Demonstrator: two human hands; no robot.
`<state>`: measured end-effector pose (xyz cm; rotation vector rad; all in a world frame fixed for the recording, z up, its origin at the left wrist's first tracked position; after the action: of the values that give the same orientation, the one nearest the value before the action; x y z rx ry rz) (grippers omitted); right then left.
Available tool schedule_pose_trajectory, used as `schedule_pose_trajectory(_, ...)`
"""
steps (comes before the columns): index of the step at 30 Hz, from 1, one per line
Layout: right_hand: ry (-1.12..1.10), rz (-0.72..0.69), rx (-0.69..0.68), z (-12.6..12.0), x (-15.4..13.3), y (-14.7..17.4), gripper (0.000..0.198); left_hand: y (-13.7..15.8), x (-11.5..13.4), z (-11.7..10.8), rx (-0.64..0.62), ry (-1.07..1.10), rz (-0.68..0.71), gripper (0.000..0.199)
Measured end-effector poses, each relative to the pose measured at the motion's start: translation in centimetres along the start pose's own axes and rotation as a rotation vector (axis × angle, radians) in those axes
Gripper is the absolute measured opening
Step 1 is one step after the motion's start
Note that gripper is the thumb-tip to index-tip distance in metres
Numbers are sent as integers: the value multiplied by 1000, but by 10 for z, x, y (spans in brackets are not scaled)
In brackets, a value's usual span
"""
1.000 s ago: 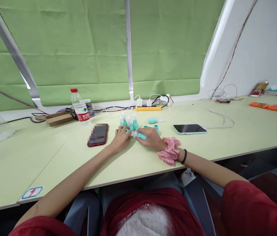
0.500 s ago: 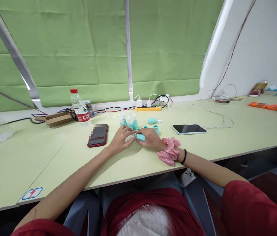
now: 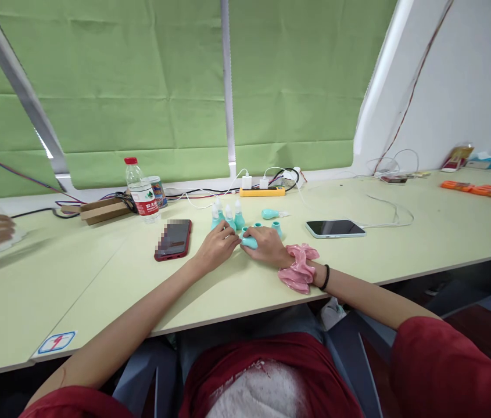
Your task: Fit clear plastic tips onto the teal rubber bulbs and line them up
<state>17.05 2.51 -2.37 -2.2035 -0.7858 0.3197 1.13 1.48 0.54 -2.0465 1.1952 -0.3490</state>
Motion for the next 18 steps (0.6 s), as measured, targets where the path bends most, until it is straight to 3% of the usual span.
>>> schedule_pose_trajectory(6,77,-165,-18,-4,0,-2,9,-1,-6,-10,-152,102,-9,17)
schedule_pose_trajectory(11,158,-331,-35,-6,1,-3,10,0,-5,-5,-263,-46,31,23)
schedule_pose_trajectory(18,139,-356,-17,-7,0,-4,14,3,0,-1,-289,-201,95,24)
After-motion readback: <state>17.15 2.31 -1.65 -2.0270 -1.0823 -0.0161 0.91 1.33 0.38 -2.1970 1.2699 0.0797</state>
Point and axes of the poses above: each hand's wrist, its own y-axis away from the middle knuckle, its own z-axis out of the palm, x = y × z, the point moved 1 cm from there along -y, towards the middle knuckle, and after that the axes turned 5 degrees about y, right-handed, at the moved point
